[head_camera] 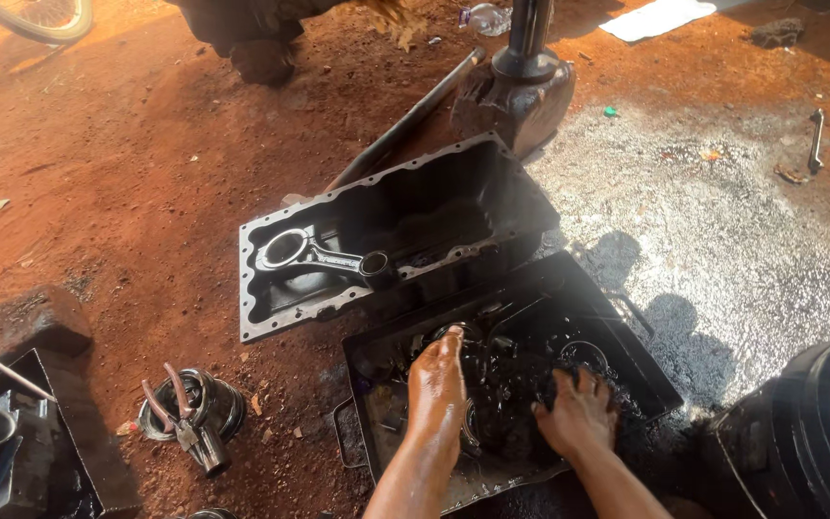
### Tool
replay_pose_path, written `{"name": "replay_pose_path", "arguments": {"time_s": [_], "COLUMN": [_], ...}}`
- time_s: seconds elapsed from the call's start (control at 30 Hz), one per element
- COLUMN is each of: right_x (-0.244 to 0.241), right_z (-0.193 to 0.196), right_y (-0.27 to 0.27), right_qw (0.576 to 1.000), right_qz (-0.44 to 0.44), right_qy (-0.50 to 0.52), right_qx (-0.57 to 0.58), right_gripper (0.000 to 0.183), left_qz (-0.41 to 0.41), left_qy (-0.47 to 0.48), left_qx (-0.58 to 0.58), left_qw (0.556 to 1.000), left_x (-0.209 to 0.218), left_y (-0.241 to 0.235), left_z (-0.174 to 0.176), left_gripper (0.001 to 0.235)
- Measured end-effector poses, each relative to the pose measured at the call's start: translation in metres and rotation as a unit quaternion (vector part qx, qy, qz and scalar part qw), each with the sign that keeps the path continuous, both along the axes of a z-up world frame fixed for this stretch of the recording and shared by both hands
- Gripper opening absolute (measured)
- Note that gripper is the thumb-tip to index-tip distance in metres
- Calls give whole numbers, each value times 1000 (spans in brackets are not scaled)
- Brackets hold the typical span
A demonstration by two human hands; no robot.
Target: The person cleans engine components, including pistons and connecting rods, using a rag and a liquid solvent in a tray. They scrub the parts thoroughly and place the cleaned connecting rods into the engine block.
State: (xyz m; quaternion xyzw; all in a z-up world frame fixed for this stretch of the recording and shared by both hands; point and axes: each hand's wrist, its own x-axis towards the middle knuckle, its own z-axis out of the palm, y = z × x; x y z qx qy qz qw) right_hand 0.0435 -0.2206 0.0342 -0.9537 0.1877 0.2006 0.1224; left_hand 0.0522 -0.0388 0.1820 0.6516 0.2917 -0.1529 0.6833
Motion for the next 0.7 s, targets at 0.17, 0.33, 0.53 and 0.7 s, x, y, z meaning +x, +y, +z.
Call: {"name": "replay_pose_path", "arguments": {"time_s": [0.17, 0.33, 0.53, 0.7], "right_x": [-12, 9, -3, -26], "right_z": [-75, 6, 142, 133], "right_y": [-2, 25, 111, 137], "right_qw": [989, 822, 753, 795], "right_qz": [71, -243, -257, -134], "right_qy": [6, -9, -135, -305], "right_qx": [133, 515, 590, 507], "right_gripper": [52, 41, 30, 30], "left_qz": [69, 103, 100, 153], "left_qy": [46, 28, 22, 49], "left_qx": [3, -18, -79, -152], "left_qw": [997, 994, 992, 975], "left_x": [-3, -2, 6, 8], "left_y": [14, 30, 36, 46], "left_z": [0, -9, -10, -12], "left_gripper": [63, 62, 56, 46]}}
